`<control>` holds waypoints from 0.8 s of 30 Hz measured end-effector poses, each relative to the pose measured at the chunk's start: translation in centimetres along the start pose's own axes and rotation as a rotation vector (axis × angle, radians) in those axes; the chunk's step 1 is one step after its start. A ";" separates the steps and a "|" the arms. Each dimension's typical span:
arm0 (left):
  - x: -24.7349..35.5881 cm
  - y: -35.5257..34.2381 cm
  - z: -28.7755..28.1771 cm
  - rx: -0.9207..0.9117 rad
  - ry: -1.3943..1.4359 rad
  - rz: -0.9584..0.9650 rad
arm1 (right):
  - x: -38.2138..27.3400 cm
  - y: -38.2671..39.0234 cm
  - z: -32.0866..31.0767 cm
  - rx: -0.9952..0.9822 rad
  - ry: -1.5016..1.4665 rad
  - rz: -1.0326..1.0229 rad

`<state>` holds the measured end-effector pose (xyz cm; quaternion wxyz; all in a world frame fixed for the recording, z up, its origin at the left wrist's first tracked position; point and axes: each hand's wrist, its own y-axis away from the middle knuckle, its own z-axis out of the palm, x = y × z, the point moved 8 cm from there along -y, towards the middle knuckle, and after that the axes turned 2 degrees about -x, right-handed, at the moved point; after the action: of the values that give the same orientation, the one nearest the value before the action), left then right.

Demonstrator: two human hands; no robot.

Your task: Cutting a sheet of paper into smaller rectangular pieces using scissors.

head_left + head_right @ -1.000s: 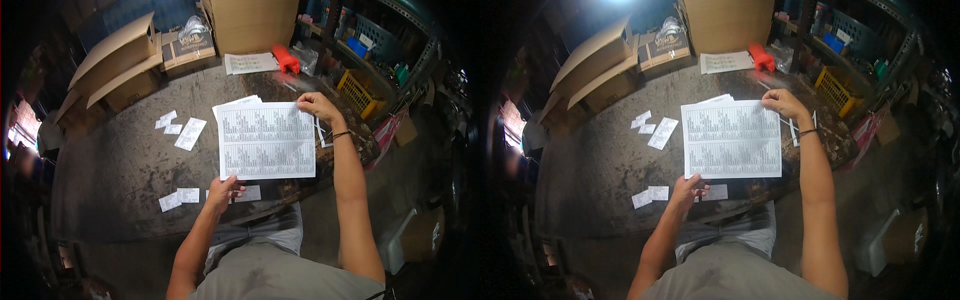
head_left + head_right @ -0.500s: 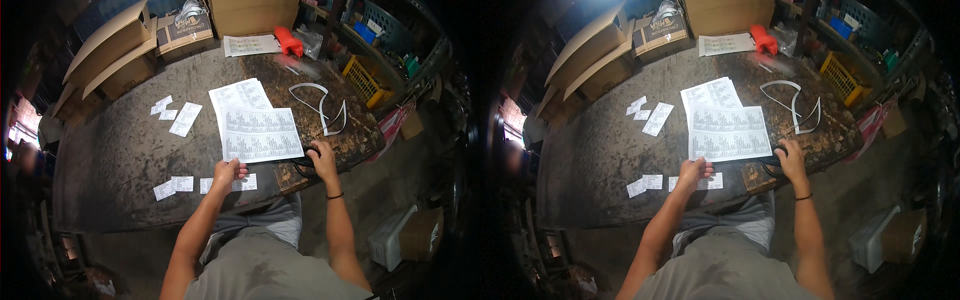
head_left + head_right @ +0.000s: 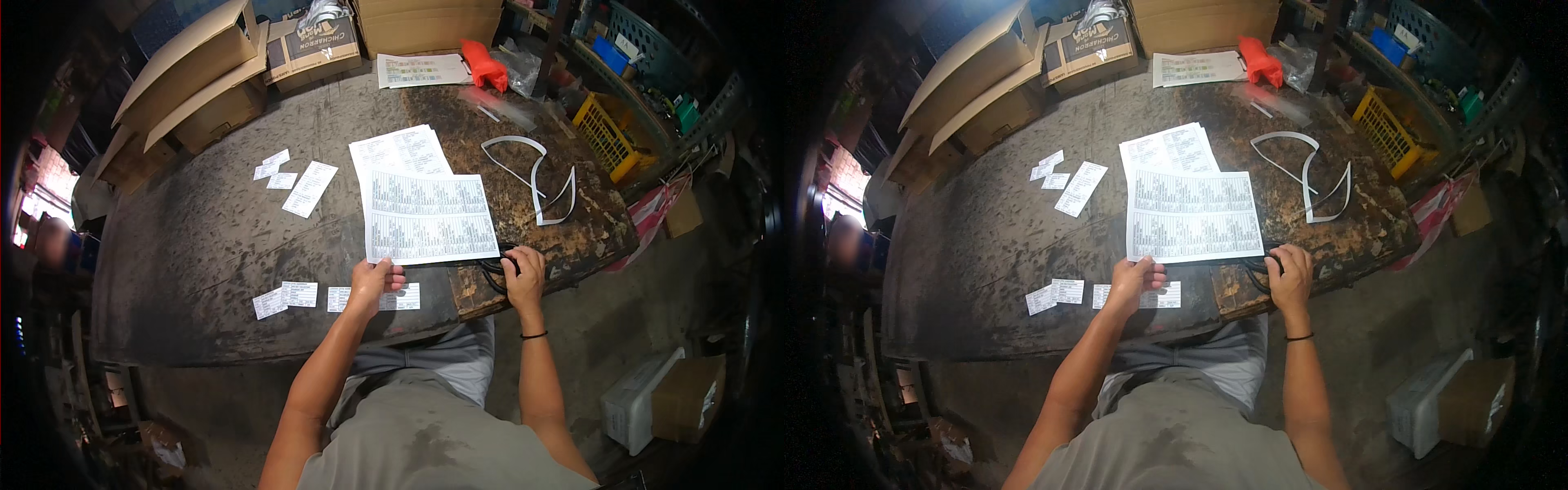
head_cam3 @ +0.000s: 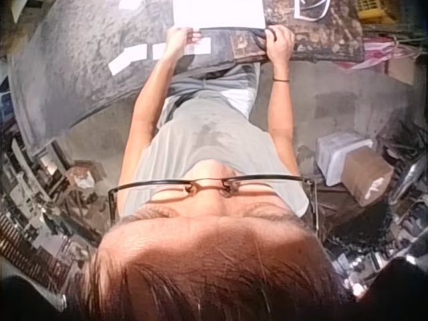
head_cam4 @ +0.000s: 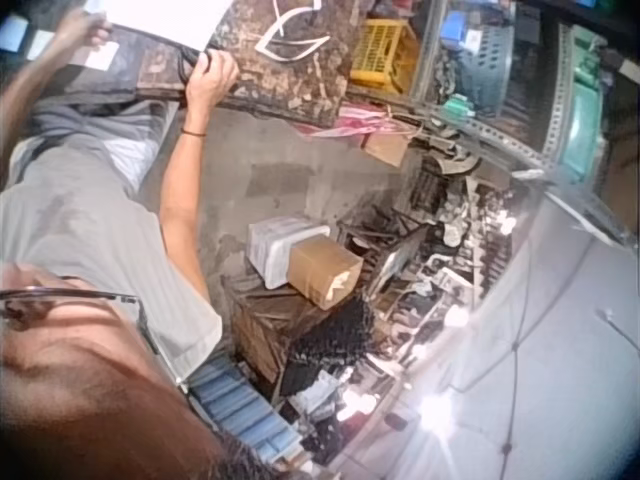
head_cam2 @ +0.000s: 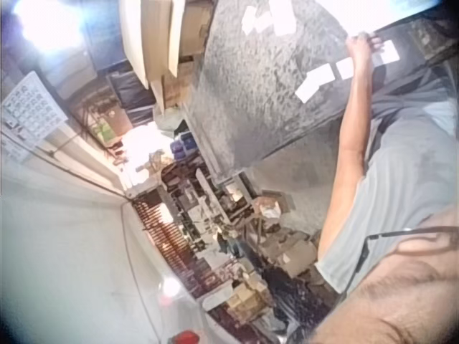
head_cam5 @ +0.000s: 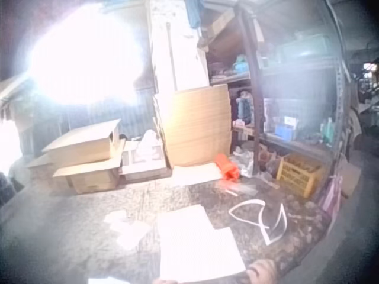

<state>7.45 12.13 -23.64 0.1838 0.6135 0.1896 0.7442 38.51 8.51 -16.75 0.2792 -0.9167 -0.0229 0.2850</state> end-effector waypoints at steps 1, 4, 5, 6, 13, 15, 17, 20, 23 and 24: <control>0.1 0.0 0.0 -0.008 -0.010 0.008 | 0.0 -0.1 0.0 0.001 -0.002 0.000; 0.1 -0.1 0.0 -0.014 -0.022 0.024 | -0.1 -0.1 -0.1 0.001 0.002 -0.003; 0.1 -0.1 -0.1 -0.011 -0.021 0.031 | -0.1 -0.1 -0.1 0.003 -0.002 -0.005; 0.1 0.0 -0.1 -0.012 -0.021 0.035 | -0.2 -0.1 -0.1 0.005 -0.005 -0.006; 0.0 -0.2 0.0 -0.003 -0.020 0.025 | 0.1 -0.1 -0.1 0.015 -0.013 -0.001; -0.1 -0.3 0.0 0.002 -0.027 0.023 | 0.2 -0.1 -0.1 0.018 -0.016 0.013; -0.3 -0.4 -0.1 0.012 -0.013 0.023 | 0.2 0.0 -0.1 0.027 -0.012 0.011; 0.6 -0.1 0.1 0.018 -0.025 0.062 | 0.2 -0.1 -0.1 0.042 -0.013 0.007; 4.0 0.2 0.6 -0.001 -0.160 0.124 | -0.1 -0.2 -0.3 0.054 -0.021 0.000; 5.3 0.3 0.8 -0.004 -0.156 0.136 | 0.0 -0.2 -0.4 0.057 -0.024 0.001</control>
<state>7.24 14.64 -18.87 0.1485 0.6807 0.1310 0.7053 38.73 8.52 -16.38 0.3046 -0.9049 -0.0175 0.2967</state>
